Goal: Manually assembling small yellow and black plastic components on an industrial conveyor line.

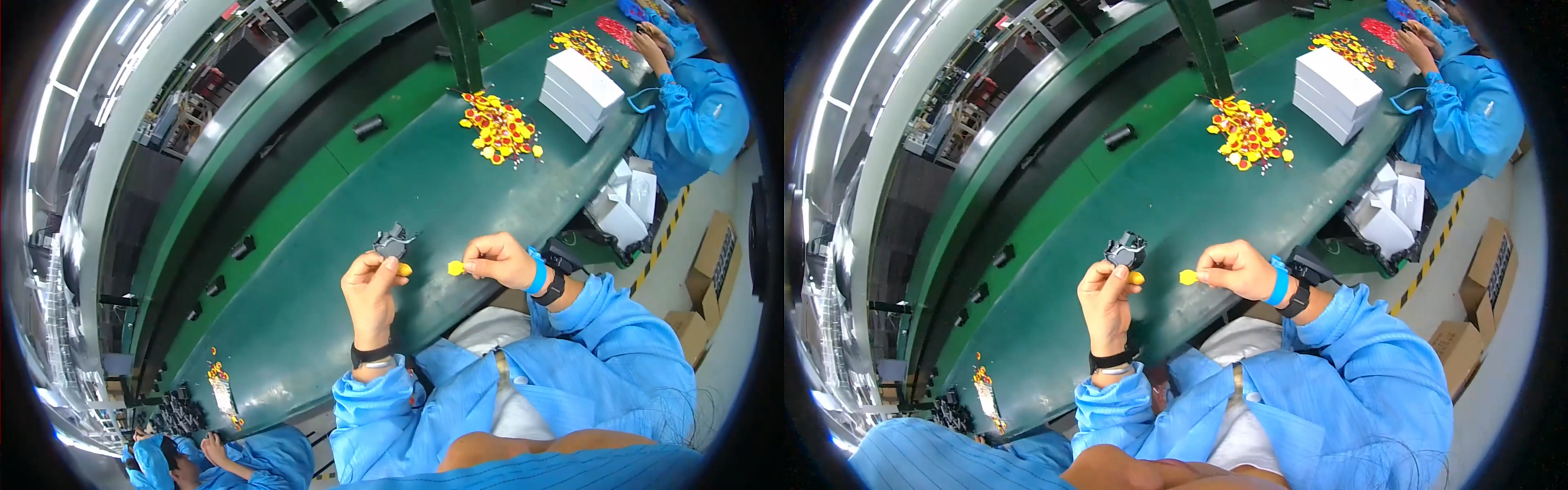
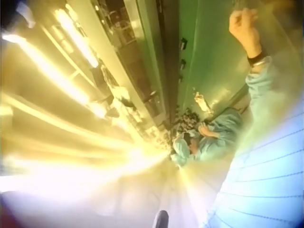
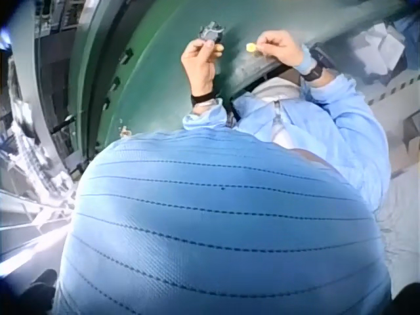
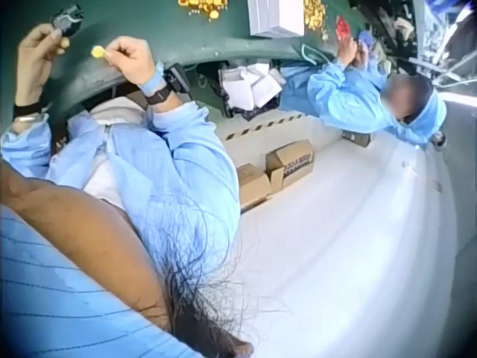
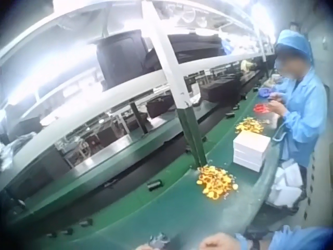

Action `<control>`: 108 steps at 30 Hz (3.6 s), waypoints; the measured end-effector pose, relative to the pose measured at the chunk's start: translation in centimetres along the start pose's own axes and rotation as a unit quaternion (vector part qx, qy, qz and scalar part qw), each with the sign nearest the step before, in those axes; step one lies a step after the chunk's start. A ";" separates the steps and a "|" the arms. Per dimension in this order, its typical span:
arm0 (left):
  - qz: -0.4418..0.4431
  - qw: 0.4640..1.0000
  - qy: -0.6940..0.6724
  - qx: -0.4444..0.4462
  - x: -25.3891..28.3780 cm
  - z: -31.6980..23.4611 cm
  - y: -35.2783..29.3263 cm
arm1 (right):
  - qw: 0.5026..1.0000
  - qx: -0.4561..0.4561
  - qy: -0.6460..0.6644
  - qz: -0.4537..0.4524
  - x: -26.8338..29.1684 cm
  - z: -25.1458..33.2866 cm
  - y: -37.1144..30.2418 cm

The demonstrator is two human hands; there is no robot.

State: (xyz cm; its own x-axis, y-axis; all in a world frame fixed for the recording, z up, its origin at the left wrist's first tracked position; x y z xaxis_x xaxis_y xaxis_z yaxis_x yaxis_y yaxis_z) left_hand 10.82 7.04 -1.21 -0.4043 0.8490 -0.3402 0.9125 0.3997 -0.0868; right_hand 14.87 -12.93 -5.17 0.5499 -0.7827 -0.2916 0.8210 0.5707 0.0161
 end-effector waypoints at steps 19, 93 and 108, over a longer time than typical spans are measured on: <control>0.074 0.990 0.092 -0.080 -2.9 -0.2 -6.7 | 0.998 -0.002 -0.059 0.009 -3.7 4.4 -1.3; -0.057 0.868 0.433 -0.238 5.6 1.2 25.9 | 0.730 -0.006 -0.603 -0.322 19.0 6.8 4.0; -0.014 0.809 0.509 -0.294 1.8 0.0 18.2 | 0.600 0.047 -0.720 -0.346 18.5 8.8 2.6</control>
State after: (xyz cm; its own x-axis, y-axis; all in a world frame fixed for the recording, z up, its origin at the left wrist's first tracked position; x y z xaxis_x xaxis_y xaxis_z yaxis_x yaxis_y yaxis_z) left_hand 26.75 15.85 -3.44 -0.5391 0.5611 0.6281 0.8359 0.2653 0.4804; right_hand 28.56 -28.12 -2.10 -0.4199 -0.2662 0.8676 0.8971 0.0230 0.4412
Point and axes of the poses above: each hand's wrist, its own y-axis towards the middle knuckle, its own x-axis out of the back of the hand, z = x × y, the point moved 7 cm from there along y, towards the middle knuckle, and after that the axes turned 8 degrees about -z, right-handed, at the moved point
